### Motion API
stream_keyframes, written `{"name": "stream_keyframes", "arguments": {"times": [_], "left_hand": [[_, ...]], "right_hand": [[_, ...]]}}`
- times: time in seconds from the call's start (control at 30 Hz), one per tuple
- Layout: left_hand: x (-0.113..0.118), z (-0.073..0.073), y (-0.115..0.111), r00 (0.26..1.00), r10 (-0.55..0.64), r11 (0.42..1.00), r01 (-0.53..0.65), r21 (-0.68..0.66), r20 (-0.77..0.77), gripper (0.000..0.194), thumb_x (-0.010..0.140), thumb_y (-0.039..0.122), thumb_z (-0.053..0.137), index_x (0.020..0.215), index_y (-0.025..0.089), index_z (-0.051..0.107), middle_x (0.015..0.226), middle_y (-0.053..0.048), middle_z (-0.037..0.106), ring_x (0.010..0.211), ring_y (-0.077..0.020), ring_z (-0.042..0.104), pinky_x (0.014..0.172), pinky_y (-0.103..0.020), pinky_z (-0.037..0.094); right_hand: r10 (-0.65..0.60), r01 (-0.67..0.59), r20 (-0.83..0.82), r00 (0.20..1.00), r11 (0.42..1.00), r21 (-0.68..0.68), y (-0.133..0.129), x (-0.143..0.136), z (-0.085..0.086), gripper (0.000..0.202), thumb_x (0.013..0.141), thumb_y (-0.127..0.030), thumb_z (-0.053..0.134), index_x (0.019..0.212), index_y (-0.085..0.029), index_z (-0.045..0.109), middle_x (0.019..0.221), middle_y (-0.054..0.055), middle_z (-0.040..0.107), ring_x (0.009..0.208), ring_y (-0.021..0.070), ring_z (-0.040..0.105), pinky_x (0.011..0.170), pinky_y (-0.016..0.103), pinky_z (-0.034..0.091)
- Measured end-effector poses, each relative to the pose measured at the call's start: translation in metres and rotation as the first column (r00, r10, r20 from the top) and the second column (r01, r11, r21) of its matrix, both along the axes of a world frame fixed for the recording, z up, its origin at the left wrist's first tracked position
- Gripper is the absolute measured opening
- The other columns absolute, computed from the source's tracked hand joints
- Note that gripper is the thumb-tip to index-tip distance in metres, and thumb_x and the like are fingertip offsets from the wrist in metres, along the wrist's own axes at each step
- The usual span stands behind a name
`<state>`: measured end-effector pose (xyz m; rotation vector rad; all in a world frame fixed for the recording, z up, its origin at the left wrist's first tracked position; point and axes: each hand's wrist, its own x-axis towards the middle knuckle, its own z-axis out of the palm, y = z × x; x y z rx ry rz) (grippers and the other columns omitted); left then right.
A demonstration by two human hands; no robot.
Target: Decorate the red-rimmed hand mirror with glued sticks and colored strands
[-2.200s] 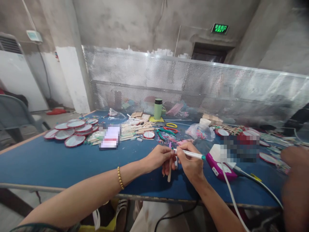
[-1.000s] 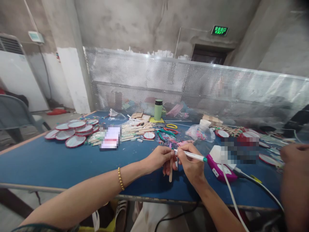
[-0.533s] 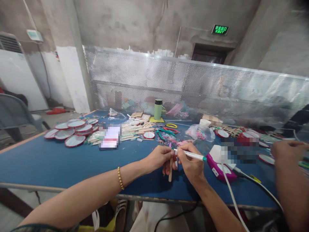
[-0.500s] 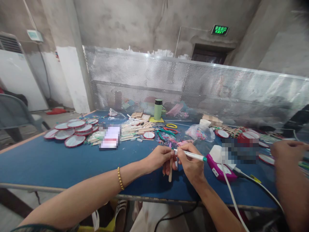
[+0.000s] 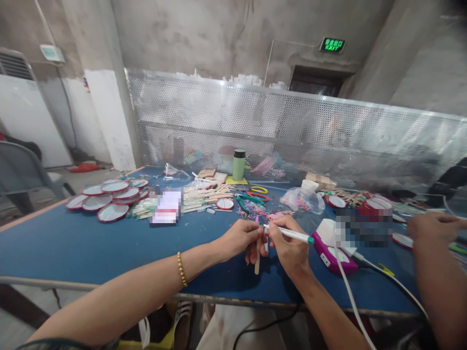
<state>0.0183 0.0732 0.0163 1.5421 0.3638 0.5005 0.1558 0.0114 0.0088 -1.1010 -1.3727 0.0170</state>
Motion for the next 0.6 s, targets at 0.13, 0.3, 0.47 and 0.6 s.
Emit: {"name": "stream_keyframes", "arguments": {"times": [0.13,0.3,0.47,0.6], "left_hand": [[0.0004,-0.0011,0.0009,1.0,0.001,1.0,-0.001,-0.001,-0.005,0.058,0.072,0.07,0.061,0.075,0.013,0.055,0.06,-0.003,0.063,0.039,-0.0095,0.054,0.035,-0.019,0.042],[-0.0002,-0.0011,0.0008,1.0,0.006,1.0,-0.006,0.001,0.003,0.058,0.073,0.07,0.061,0.075,0.013,0.056,0.06,-0.003,0.063,0.038,-0.0089,0.054,0.036,-0.018,0.043],[-0.0007,-0.0005,0.0003,1.0,0.003,1.0,-0.003,-0.013,0.007,0.058,0.071,0.071,0.062,0.075,0.013,0.057,0.06,-0.003,0.064,0.039,-0.0093,0.054,0.035,-0.019,0.043],[-0.0009,-0.0004,0.0003,1.0,0.014,1.0,-0.014,-0.016,0.005,0.057,0.073,0.069,0.063,0.074,0.013,0.056,0.059,-0.003,0.064,0.038,-0.0095,0.054,0.036,-0.019,0.042]], "right_hand": [[0.004,-0.004,-0.004,1.0,1.0,-0.01,0.0005,0.0001,-0.0011,0.019,0.084,-0.028,0.057,0.066,-0.022,0.055,0.054,-0.002,0.053,0.056,0.016,0.056,0.05,0.028,0.045],[-0.003,0.003,-0.013,1.0,1.0,-0.021,0.0008,0.0007,-0.002,0.019,0.084,-0.029,0.057,0.067,-0.022,0.055,0.054,-0.002,0.053,0.057,0.0167,0.057,0.05,0.028,0.044],[-0.018,0.017,-0.031,0.999,0.999,-0.034,0.0001,0.0014,-0.002,0.02,0.085,-0.029,0.057,0.066,-0.022,0.055,0.053,-0.002,0.053,0.057,0.0166,0.056,0.049,0.028,0.043],[-0.015,0.014,-0.025,1.0,1.0,-0.028,0.0001,0.0013,-0.0021,0.02,0.085,-0.029,0.057,0.066,-0.022,0.055,0.053,-0.002,0.053,0.056,0.0164,0.056,0.049,0.028,0.043]]}}
